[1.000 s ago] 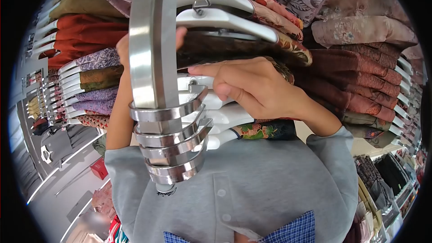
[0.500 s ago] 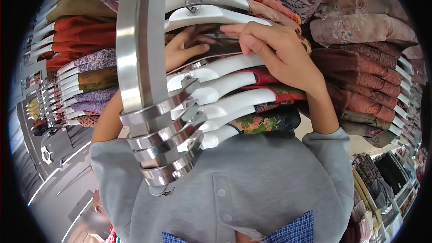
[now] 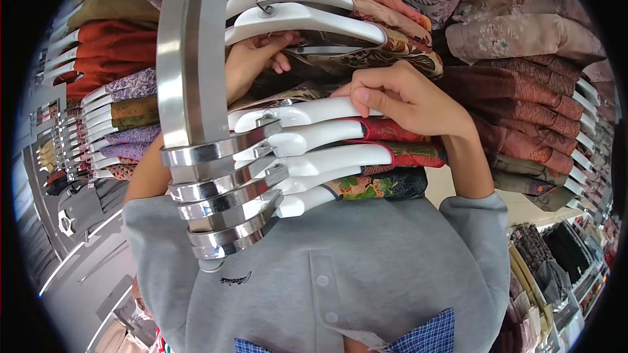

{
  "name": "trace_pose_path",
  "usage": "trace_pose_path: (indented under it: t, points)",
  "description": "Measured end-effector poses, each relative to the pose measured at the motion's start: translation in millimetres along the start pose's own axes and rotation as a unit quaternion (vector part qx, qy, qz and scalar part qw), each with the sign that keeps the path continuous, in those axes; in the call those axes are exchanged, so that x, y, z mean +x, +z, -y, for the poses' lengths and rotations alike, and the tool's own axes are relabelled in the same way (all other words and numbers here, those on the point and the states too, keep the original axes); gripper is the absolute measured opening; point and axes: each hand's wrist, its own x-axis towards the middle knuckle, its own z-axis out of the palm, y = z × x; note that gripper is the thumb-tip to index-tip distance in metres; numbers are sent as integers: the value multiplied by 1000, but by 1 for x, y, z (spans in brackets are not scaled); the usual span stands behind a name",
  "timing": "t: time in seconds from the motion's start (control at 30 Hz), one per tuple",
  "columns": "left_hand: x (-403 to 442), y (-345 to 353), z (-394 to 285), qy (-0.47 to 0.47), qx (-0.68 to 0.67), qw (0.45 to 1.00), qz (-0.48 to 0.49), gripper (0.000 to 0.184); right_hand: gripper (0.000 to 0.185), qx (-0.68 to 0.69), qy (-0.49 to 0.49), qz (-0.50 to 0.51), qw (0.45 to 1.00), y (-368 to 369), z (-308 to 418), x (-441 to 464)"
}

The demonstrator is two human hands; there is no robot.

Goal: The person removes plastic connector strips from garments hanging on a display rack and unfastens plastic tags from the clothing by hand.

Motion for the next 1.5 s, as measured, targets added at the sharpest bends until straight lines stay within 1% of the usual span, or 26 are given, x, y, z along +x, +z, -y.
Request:
trace_pose_path:
  t: [0.03, 0.1, 0.13, 0.2, 0.23, 0.3, 0.4, 0.43, 0.53, 0.57, 0.67, 0.73, 0.93, 1.13, 1.23, 1.33, 1.47, 1.5]
  points:
    - [1, -1, 0, -7, -19, 1000, 16, 32, 27, 8, 0, 22, 1000, -3, -2, 2]
    - [0, 1, -3, -15, -4, 1000, 25, 31, 23, 25, 1, 66, 998, -11, -9, 9]
    - [-2, 2, -4, -19, 3, 999, 29, 31, 27, 30, -15, 82, 996, -13, -14, 14]
    - [-4, 1, -8, -22, 9, 999, 34, 31, 30, 43, -32, 110, 993, -15, -21, 23]
    - [-5, 1, -9, -23, 12, 999, 35, 30, 31, 117, -7, 102, 988, -13, -25, 25]
    - [-7, -1, -7, -11, 5, 998, 55, 28, 34, 263, 44, 87, 960, -8, -33, 26]
    - [-11, -1, -5, -20, 2, 997, 79, 26, 33, 319, 78, 30, 944, -6, -30, 26]
    - [-14, -1, -5, -28, 2, 996, 87, 26, 32, 320, 63, 21, 945, -4, -36, 28]
    - [-19, -2, -1, -6, 26, 996, 80, 23, 31, 279, 26, -26, 960, 0, -45, 34]
    - [-20, -2, -1, -10, 31, 996, 85, 23, 32, 262, 47, -27, 964, -1, -45, 33]
    - [-21, -4, -2, -26, 45, 994, 93, 21, 32, 218, 32, -62, 973, -1, -48, 34]
    - [-20, -7, 0, -42, 56, 993, 93, 21, 32, 216, 32, -63, 974, -1, -46, 33]
    - [-19, -6, 0, -40, 20, 995, 86, 20, 30, 200, 39, -58, 977, -2, -45, 33]
    - [-23, -3, -1, -37, -2, 994, 103, 14, 31, 197, 44, -59, 978, -2, -44, 34]
    - [-21, -4, 7, 11, 18, 995, 97, 14, 31, 197, 49, -57, 977, -2, -44, 34]
    - [-20, -6, 3, -34, -7, 994, 101, 14, 31, 196, 46, -55, 978, -2, -45, 34]
    - [-20, -3, 2, -24, 3, 996, 87, 15, 31, 196, 42, -55, 978, -2, -45, 34]
    - [-19, -4, 3, -23, 2, 996, 89, 15, 28, 199, 39, -63, 977, -1, -46, 34]
